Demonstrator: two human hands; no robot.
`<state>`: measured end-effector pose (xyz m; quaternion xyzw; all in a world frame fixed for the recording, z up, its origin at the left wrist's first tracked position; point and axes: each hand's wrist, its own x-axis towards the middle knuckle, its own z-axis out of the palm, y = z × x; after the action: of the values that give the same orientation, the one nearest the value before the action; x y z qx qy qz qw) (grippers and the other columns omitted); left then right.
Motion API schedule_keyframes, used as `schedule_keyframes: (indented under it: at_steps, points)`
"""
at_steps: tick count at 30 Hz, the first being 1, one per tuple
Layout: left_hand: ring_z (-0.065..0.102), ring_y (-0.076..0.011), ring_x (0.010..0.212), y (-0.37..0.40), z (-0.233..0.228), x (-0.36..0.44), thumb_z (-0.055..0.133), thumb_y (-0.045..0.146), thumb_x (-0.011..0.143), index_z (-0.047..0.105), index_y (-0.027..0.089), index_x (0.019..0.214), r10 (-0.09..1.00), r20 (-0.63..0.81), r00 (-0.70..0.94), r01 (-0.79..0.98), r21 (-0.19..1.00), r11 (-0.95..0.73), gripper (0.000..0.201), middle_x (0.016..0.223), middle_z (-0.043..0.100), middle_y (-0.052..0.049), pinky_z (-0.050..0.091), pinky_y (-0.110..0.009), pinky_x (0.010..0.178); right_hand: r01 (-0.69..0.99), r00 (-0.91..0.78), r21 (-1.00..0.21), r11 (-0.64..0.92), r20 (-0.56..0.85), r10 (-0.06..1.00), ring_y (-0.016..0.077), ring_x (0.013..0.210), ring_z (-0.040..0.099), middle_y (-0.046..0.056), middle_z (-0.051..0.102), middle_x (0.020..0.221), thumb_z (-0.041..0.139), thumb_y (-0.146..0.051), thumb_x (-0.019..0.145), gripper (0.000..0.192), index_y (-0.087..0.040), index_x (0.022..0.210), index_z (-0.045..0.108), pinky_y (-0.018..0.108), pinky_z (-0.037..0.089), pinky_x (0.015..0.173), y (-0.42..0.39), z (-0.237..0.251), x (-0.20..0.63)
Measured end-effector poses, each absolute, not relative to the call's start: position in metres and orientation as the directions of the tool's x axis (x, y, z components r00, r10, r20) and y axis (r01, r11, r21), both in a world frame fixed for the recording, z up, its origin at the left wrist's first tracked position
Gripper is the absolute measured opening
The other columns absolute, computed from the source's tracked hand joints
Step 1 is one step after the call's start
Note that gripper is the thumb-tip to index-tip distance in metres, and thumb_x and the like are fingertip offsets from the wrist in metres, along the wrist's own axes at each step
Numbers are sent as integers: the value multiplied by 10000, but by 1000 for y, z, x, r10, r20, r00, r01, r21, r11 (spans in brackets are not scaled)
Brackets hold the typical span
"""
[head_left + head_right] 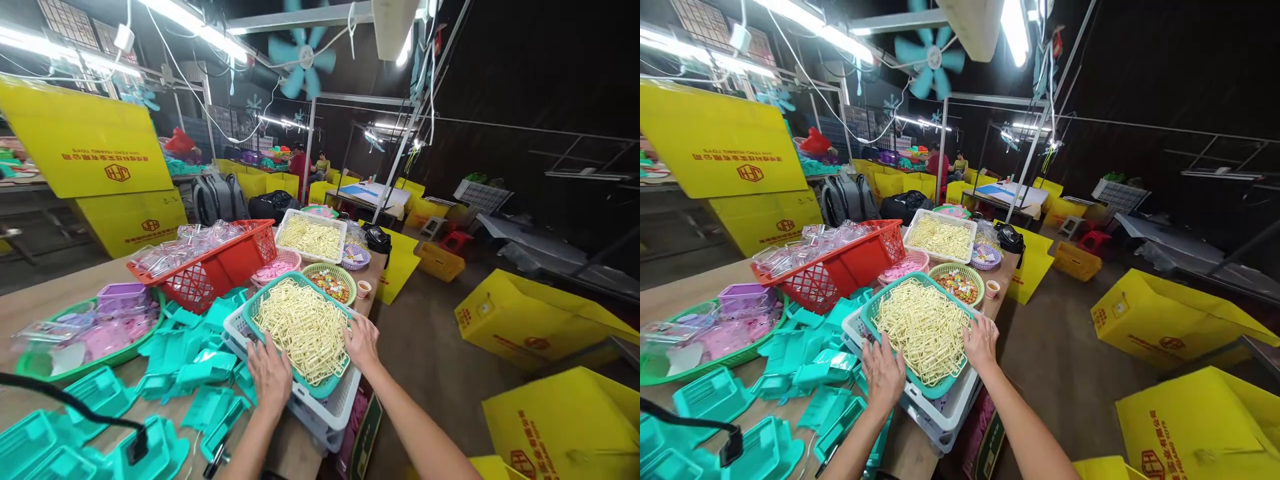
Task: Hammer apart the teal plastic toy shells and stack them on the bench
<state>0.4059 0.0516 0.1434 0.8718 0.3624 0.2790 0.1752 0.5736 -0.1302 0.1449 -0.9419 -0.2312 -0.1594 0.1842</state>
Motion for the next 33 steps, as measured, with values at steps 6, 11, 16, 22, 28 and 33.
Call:
schedule_keyframes:
  at_steps: [6, 11, 16, 22, 28, 33]
  points:
    - [166, -426, 1478, 57, 135, 402, 302, 319, 980, 342, -28, 1485, 704, 365, 610, 535, 465, -705, 614, 1398, 467, -323, 404, -592, 1058, 487, 842, -249, -837, 389, 374, 246, 1135, 542, 89, 623, 1244, 492, -341, 952, 269, -215, 1115, 665, 404, 361, 960, -124, 147, 569]
    - [188, -418, 1470, 64, 139, 401, 296, 349, 989, 325, -21, 1493, 700, 327, 635, 571, 412, -711, 625, 1406, 469, -307, 415, -580, 1046, 486, 844, -251, -837, 382, 376, 271, 1148, 519, 104, 610, 1243, 503, -333, 947, 261, -204, 1124, 643, 417, 359, 960, -121, 146, 564]
    - [256, -371, 1455, 68, 148, 391, 326, 380, 978, 334, 61, 1498, 695, 264, 669, 585, 389, -711, 610, 1370, 538, -226, 402, -595, 1053, 536, 830, -253, -805, 332, 448, 308, 1107, 520, 130, 621, 1195, 537, -324, 917, 237, -223, 1102, 646, 459, 370, 940, -128, 156, 562]
    - [302, -414, 1405, 65, 161, 415, 386, 332, 912, 298, 30, 1499, 846, 141, 514, 738, 430, -519, 666, 1394, 466, -284, 428, -619, 1012, 583, 800, -400, -707, 134, 584, 206, 854, 627, 75, 677, 916, 435, -408, 982, 345, -230, 847, 697, 326, 448, 797, -115, 192, 668]
    - [301, -482, 1369, 72, 181, 455, 431, 242, 855, 451, 74, 1425, 925, 17, 379, 871, 330, -363, 594, 1382, 413, -286, 433, -648, 962, 620, 756, -391, -680, 65, 651, 203, 1096, 600, 130, 646, 1178, 353, -275, 1026, 332, -130, 1152, 624, 352, 464, 953, -33, 177, 820]
    - [184, -430, 1443, 82, 215, 484, 488, 178, 814, 570, 123, 1273, 848, 294, 441, 804, 289, -519, 470, 1552, 233, -205, 329, -643, 1095, 707, 610, -361, -608, -124, 783, 224, 1097, 608, 83, 621, 1223, 605, -353, 945, 283, -159, 1151, 622, 451, 505, 953, 11, 119, 832]
